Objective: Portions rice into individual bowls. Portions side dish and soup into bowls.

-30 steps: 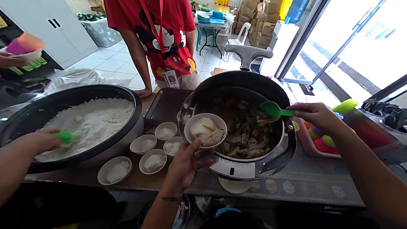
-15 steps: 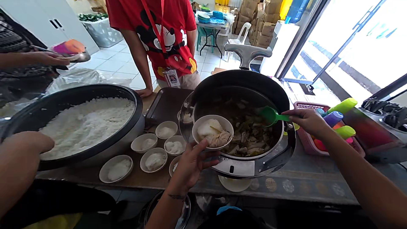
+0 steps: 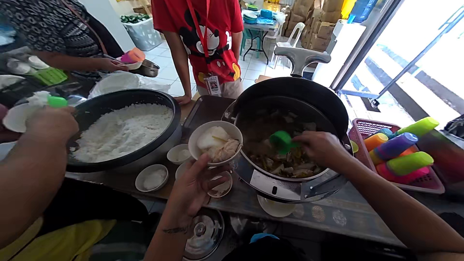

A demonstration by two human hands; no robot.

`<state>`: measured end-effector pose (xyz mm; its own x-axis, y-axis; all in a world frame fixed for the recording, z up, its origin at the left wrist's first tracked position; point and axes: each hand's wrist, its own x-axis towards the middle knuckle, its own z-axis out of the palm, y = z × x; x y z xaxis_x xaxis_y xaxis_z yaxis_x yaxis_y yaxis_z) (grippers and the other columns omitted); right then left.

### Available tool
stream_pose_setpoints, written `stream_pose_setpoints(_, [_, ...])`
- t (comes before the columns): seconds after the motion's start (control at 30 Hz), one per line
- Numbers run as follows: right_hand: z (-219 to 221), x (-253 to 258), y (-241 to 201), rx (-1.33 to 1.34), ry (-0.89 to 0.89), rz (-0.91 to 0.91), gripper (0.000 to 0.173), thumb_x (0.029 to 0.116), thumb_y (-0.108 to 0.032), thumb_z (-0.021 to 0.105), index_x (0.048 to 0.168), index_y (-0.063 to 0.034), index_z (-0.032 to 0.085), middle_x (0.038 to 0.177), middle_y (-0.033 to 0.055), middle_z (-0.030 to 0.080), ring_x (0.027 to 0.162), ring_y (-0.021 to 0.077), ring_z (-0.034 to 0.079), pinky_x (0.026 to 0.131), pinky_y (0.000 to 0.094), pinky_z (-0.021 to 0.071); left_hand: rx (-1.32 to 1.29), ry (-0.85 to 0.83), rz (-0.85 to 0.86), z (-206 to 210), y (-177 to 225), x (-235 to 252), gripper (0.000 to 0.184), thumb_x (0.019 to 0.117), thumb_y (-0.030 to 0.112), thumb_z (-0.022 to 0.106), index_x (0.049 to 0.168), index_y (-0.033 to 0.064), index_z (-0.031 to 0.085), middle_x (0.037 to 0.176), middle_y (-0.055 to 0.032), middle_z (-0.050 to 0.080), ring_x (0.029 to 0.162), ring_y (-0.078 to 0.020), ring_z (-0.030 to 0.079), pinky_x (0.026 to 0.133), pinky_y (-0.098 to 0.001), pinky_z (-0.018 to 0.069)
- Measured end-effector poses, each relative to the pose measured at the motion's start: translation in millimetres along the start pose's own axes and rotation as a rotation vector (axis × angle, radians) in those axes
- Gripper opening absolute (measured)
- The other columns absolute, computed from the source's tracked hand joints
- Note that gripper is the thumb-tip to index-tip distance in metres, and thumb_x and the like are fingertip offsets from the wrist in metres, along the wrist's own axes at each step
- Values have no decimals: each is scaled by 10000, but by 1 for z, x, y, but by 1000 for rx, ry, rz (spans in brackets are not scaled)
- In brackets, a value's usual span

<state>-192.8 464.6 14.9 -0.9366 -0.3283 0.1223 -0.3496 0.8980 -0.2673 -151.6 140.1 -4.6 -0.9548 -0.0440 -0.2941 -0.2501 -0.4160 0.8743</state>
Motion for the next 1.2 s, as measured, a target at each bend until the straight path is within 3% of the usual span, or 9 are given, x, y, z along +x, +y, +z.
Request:
stream_pose_setpoints(0.13, [16,28,-44,-68,-300,-81,303,1024,-44,528,1251,-85,725,1191,156,707,1041,382,689,874,593,528,-32,51,19,-15,1,-6,261,1112,184,338,1339,88,421,1021,-110,709,814,-198,747,616,-285,625])
stream_pose_setpoints(0.23, [44,54,-53,-194,-367,-67,283,1016,-37,543,1260,-40,687,1266,180,671,1089,400,674,880,586,531,-55,73,14,-22,0,-10,259,1110,178,341,1345,100,416,1023,-102,707,800,-190,747,598,-276,622])
stream_pose_setpoints(0.43, [71,100,-29,-191,-257,-30,347,972,18,579,1298,-41,682,1280,193,659,1064,417,676,875,597,536,-72,121,-4,-28,2,-13,216,1115,171,328,1257,66,453,969,-111,712,755,-188,747,572,-279,622])
stream_pose_setpoints(0.73, [50,76,-34,99,-424,12,330,1056,-55,486,1314,-82,690,1284,176,679,1225,363,625,1060,571,454,-67,93,-21,-26,4,-4,208,1114,169,330,1263,90,451,982,-99,712,770,-189,748,566,-284,621])
stream_pose_setpoints(0.87, [28,65,-28,276,-538,119,300,1082,-72,491,1316,-35,676,1292,194,672,1209,322,628,1059,494,450,-72,81,-27,-27,4,-3,226,1113,175,332,1309,103,420,1001,-98,709,775,-189,747,562,-278,615])
stream_pose_setpoints(0.93, [32,68,-17,416,-508,192,284,1074,-58,506,1296,-20,679,1277,169,677,1148,230,635,1013,410,469,-72,83,-30,-28,3,-3,222,1110,165,337,1309,106,416,989,-98,705,766,-189,743,559,-280,613])
stream_pose_setpoints(1.0, [44,73,-12,561,-436,297,265,1069,-50,509,1271,-15,677,1162,125,676,895,112,567,808,302,459,-65,76,-28,-28,2,-1,215,1110,157,332,1299,94,412,977,-98,704,755,-188,741,559,-283,615])
stream_pose_setpoints(1.13, [70,91,-2,864,-300,441,257,1064,-40,498,1258,-10,664,1000,59,655,701,26,493,638,207,418,-42,80,-36,-22,1,4,200,1111,161,340,1259,73,443,970,-97,716,750,-181,744,565,-281,617])
stream_pose_setpoints(1.2, [79,101,1,956,-265,481,261,1064,-33,485,1262,2,651,898,22,613,561,1,380,515,176,332,-37,86,-43,-18,1,5,191,1110,159,346,1248,66,440,975,-106,712,754,-189,743,573,-285,617])
